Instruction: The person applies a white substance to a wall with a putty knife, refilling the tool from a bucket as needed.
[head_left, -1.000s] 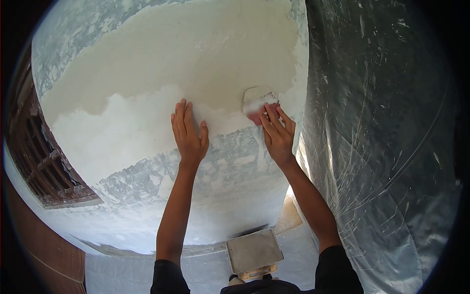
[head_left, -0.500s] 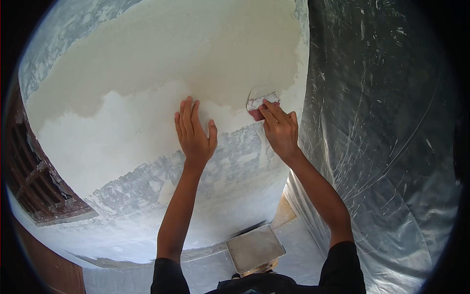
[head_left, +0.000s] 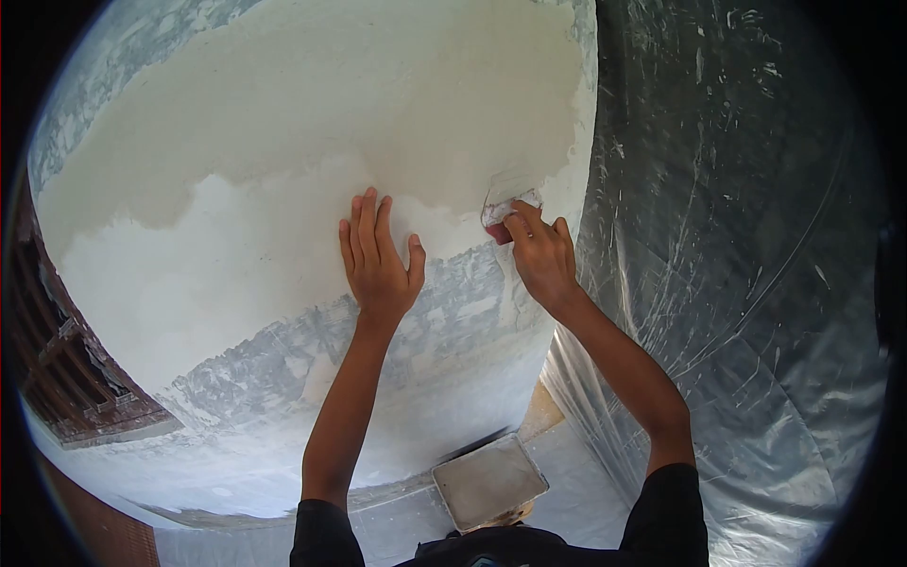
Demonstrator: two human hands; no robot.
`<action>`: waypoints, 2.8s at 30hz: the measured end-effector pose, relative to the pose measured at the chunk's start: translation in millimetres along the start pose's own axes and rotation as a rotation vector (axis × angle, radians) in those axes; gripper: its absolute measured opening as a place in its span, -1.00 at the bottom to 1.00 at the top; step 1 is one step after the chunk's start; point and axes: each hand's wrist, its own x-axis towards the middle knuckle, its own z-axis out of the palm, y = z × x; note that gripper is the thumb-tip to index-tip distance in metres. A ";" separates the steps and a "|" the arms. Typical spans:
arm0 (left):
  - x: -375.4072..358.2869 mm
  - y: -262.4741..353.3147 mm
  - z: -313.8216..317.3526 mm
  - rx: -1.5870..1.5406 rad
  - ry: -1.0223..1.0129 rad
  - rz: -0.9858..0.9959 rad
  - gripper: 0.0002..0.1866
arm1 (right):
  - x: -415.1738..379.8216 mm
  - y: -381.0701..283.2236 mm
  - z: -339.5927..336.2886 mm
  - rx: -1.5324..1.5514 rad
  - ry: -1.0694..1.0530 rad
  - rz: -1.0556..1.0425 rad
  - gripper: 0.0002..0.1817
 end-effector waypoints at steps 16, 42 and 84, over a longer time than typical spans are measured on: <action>-0.9 0.0 2.5 0.048 0.010 0.019 -0.39 | -55.3 5.9 4.5 0.023 -0.083 -0.157 -0.67; -5.8 0.3 7.4 0.202 -0.004 0.038 -0.38 | 29.9 46.4 39.8 0.895 0.408 0.667 -0.52; -5.6 4.4 8.1 0.295 -0.002 0.025 -0.40 | 10.3 79.7 47.1 0.867 0.664 0.765 -0.51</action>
